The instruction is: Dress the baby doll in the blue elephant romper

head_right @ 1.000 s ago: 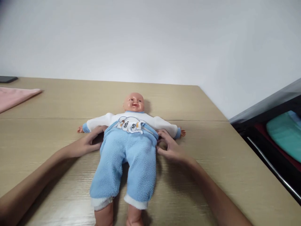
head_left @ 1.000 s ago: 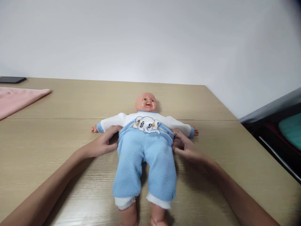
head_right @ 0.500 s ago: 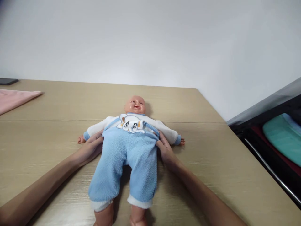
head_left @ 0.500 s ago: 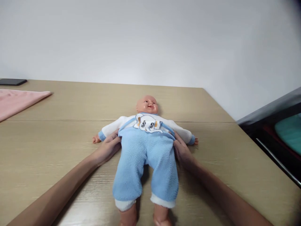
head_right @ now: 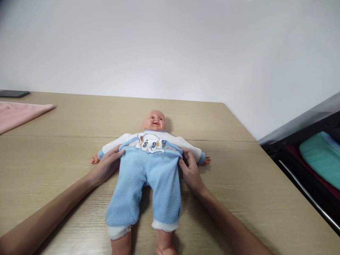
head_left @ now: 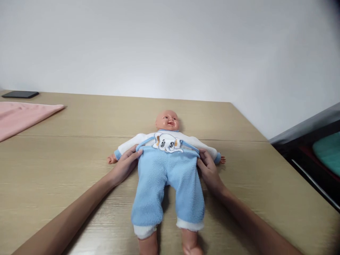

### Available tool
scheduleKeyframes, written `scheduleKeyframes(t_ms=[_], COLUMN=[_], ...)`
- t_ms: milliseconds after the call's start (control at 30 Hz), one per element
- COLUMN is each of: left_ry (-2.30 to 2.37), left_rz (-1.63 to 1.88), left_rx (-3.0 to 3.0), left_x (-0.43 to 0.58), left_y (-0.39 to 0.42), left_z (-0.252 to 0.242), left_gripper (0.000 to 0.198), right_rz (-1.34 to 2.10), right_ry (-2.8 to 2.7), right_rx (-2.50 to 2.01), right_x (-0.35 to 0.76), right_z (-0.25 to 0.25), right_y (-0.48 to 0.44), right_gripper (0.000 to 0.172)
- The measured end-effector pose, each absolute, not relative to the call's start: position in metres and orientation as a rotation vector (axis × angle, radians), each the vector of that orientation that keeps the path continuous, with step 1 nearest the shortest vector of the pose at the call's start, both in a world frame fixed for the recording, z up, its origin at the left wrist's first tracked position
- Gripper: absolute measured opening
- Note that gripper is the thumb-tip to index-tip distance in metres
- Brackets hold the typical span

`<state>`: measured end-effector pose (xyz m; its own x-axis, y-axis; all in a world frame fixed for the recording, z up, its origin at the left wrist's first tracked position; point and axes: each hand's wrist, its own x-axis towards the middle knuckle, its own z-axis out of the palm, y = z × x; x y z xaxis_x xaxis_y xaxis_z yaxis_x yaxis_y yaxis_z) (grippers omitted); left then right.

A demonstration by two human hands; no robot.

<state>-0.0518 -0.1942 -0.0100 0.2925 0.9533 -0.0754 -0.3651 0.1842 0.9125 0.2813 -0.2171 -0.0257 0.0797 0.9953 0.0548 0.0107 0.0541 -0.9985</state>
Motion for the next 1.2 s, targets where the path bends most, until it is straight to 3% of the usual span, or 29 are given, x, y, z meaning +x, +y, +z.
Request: scheduleKeyframes(t_ms=[100, 333, 567, 733, 900, 1033, 1200], left_ry=[0.852, 0.962, 0.850, 0.948, 1.004, 1.001, 1.081], left_rz=[1.115, 1.271, 1.471, 1.206, 1.333, 1.471, 1.592], left_rx=[0.982, 1.087, 0.870, 1.028, 1.232, 1.224, 1.208], left_x=[-0.053, -0.053, -0.051, -0.066, -0.066, -0.056, -0.049], left_y=[-0.195, -0.195, -0.187, -0.182, -0.184, -0.189, -0.196], left_z=[-0.014, -0.020, -0.007, 0.015, 0.018, 0.012, 0.010], left_gripper=[0.037, 0.033, 0.040, 0.039, 0.041, 0.037, 0.037], right_rz=[0.960, 0.963, 0.594, 0.453, 0.340, 0.412, 0.923], right_ry=[-1.251, -1.337, -1.370, -1.473, -1.600, -2.008, -2.463], right_rx=[-1.301, -1.304, -1.143, -1.128, -1.113, -1.037, -0.967], right_x=[0.279, 0.286, 0.288, 0.279, 0.246, 0.196, 0.118], right_z=[-0.032, -0.026, -0.013, -0.006, 0.046, 0.100, 0.111], right_y=[-0.217, -0.218, -0.229, -0.229, -0.207, -0.156, -0.075], right_gripper=[0.043, 0.040, 0.019, 0.011, 0.009, 0.009, 0.008])
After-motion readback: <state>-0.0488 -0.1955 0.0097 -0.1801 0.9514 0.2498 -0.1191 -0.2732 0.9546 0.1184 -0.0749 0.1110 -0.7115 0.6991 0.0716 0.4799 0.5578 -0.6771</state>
